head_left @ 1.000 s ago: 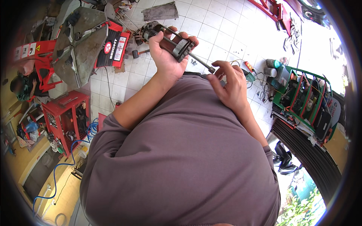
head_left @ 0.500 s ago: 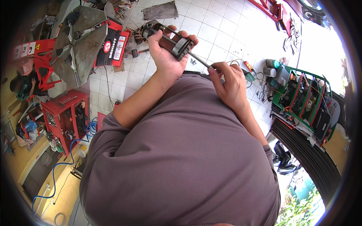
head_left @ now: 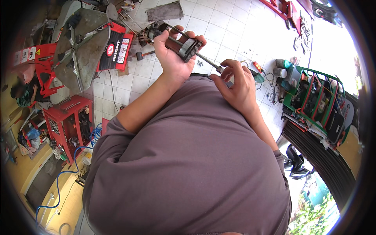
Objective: The person manipulates a motorcycle fuel level sender assembly using a screwdriver to adjust components and then uses a Vernier caliper to measure or hold a part of the assembly.
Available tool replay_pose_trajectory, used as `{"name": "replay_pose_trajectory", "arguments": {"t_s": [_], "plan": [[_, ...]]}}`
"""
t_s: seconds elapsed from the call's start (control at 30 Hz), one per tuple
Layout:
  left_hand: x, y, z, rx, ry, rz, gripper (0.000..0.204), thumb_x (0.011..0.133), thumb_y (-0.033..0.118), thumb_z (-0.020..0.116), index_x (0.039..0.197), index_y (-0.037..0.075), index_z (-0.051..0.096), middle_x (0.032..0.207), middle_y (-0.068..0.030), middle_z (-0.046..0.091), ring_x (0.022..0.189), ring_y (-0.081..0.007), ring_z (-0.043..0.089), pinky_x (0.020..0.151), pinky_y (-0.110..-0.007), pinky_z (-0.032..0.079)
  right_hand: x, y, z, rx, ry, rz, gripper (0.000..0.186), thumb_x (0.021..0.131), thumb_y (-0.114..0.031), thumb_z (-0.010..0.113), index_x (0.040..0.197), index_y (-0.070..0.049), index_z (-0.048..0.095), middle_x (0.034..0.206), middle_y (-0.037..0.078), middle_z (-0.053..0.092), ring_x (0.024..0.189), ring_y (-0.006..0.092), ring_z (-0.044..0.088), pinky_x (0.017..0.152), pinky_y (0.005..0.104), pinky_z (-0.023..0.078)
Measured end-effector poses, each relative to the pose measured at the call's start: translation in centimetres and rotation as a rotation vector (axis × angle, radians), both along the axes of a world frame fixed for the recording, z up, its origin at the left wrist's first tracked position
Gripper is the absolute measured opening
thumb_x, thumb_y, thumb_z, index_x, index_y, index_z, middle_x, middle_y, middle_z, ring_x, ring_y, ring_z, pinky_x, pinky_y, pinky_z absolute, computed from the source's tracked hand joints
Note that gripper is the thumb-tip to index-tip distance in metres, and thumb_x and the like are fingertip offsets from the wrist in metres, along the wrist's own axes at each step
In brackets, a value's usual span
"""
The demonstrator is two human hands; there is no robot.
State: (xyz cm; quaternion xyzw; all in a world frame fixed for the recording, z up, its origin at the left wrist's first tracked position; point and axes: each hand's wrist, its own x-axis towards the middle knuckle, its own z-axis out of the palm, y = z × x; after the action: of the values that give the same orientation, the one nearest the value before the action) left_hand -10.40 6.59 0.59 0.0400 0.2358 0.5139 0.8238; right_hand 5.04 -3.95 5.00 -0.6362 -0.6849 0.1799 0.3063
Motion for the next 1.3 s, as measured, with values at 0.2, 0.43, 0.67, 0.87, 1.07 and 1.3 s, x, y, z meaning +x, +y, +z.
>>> {"name": "replay_pose_trajectory", "arguments": {"t_s": [0.2,0.43,0.67,0.87,1.07,1.3], "plan": [[0.0,-0.1,0.0,0.011,0.013,-0.009,0.038,0.082,0.045,0.050,0.095,0.011,0.062,0.084,-0.0095,0.063,0.090,-0.0316,0.061,0.092,-0.049,0.043,0.3,-0.2,-0.1,-0.006,-0.063,0.025,0.023,0.084,-0.025,0.068,0.095,-0.008,0.058,0.062,0.001,0.060,0.054,0.0150,0.059,0.064,0.0294,0.043],[-0.2,-0.2,-0.1,0.031,0.012,-0.005,0.039,0.082,0.045,0.050,0.095,0.011,0.062,0.084,-0.0098,0.063,0.089,-0.0320,0.061,0.092,-0.050,0.043,0.8,-0.3,-0.7,-0.050,-0.157,0.084,0.024,0.084,-0.025,0.068,0.095,-0.007,0.058,0.062,0.001,0.060,0.054,0.0160,0.058,0.064,0.0294,0.044],[-0.3,-0.2,-0.1,0.015,-0.003,-0.001,0.038,0.082,0.045,0.050,0.094,0.011,0.062,0.084,-0.0107,0.063,0.090,-0.0324,0.061,0.092,-0.050,0.043,-0.1,-0.1,-0.2,-0.038,-0.033,0.036,0.023,0.085,-0.026,0.067,0.094,-0.007,0.058,0.061,0.001,0.059,0.054,0.0157,0.058,0.063,0.0300,0.043],[-0.6,-0.2,-0.1,0.007,-0.004,-0.001,0.038,0.082,0.045,0.051,0.094,0.010,0.061,0.084,-0.0109,0.063,0.089,-0.0323,0.061,0.092,-0.050,0.043,-0.5,-0.2,0.2,-0.018,-0.021,0.012,0.023,0.085,-0.027,0.067,0.094,-0.007,0.059,0.061,0.002,0.059,0.055,0.0156,0.058,0.064,0.0300,0.043],[-1.1,-0.3,0.2,0.020,0.008,-0.008,0.037,0.081,0.045,0.051,0.093,0.010,0.060,0.084,-0.0104,0.062,0.089,-0.0314,0.061,0.092,-0.049,0.043,-0.3,-0.1,-0.1,-0.035,-0.093,0.057,0.025,0.083,-0.026,0.070,0.094,-0.006,0.059,0.063,0.003,0.061,0.055,0.0160,0.059,0.064,0.0303,0.044],[-1.9,-0.6,0.5,0.003,0.013,0.020,0.037,0.081,0.044,0.051,0.092,0.010,0.060,0.084,-0.0105,0.062,0.089,-0.0307,0.060,0.092,-0.048,0.043,-1.4,0.2,-0.3,-0.025,-0.042,0.051,0.026,0.082,-0.025,0.071,0.094,-0.006,0.059,0.061,0.003,0.060,0.055,0.0154,0.060,0.062,0.0297,0.043]]}}
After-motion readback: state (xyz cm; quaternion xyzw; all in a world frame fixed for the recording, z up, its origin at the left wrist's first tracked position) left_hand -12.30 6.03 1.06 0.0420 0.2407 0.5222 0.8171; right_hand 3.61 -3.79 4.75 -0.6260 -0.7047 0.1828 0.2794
